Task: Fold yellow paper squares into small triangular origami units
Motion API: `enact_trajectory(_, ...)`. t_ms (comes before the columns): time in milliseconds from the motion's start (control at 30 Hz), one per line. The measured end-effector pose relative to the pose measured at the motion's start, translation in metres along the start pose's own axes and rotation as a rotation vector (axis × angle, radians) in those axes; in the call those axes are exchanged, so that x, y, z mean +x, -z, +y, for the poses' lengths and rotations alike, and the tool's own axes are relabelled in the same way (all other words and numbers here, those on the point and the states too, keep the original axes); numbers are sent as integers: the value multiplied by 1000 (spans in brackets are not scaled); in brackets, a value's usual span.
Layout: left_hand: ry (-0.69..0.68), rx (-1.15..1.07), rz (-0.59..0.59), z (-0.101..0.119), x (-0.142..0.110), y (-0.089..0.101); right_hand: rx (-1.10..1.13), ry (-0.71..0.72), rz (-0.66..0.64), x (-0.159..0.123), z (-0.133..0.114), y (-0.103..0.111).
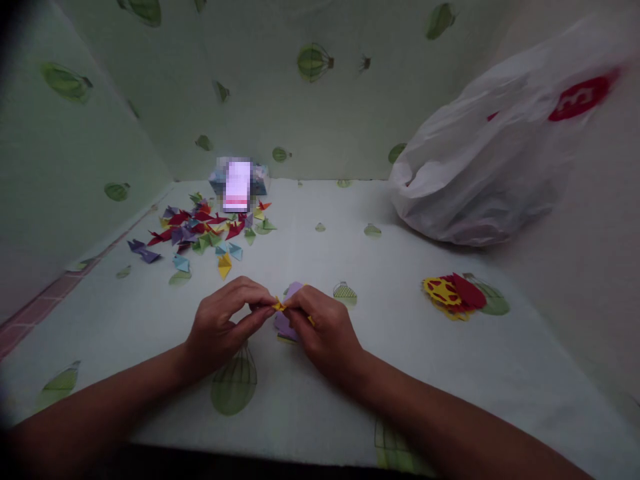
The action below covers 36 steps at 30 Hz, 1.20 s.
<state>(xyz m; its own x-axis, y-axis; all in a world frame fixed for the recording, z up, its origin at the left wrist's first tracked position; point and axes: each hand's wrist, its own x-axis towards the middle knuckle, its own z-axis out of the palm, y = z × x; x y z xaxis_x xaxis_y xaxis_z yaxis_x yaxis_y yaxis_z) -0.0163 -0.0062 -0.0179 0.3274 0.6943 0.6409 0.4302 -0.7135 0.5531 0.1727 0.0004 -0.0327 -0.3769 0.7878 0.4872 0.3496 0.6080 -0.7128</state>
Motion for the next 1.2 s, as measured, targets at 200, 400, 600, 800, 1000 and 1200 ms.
enact_trajectory(200, -44, 23, 32, 0, -1, -2, -5, 26, 3, -1, 2, -1)
enact_trajectory(400, -17, 18, 30, -1, -2, -4, -9, 33, 8, -2, 4, -2)
enact_trajectory(600, 7, 13, 36, 2, -1, -6, 4, 42, 6, -3, 3, -2)
enact_trajectory(800, 63, -11, 34, 3, -2, -5, -7, 28, 2, -4, 0, -2)
enact_trajectory(1000, 92, -27, 22, 2, -3, -4, -13, 31, 28, -3, -1, -2)
enact_trajectory(1200, 111, -44, 8, 4, -4, -3, -109, 127, 53, -4, -2, -1)
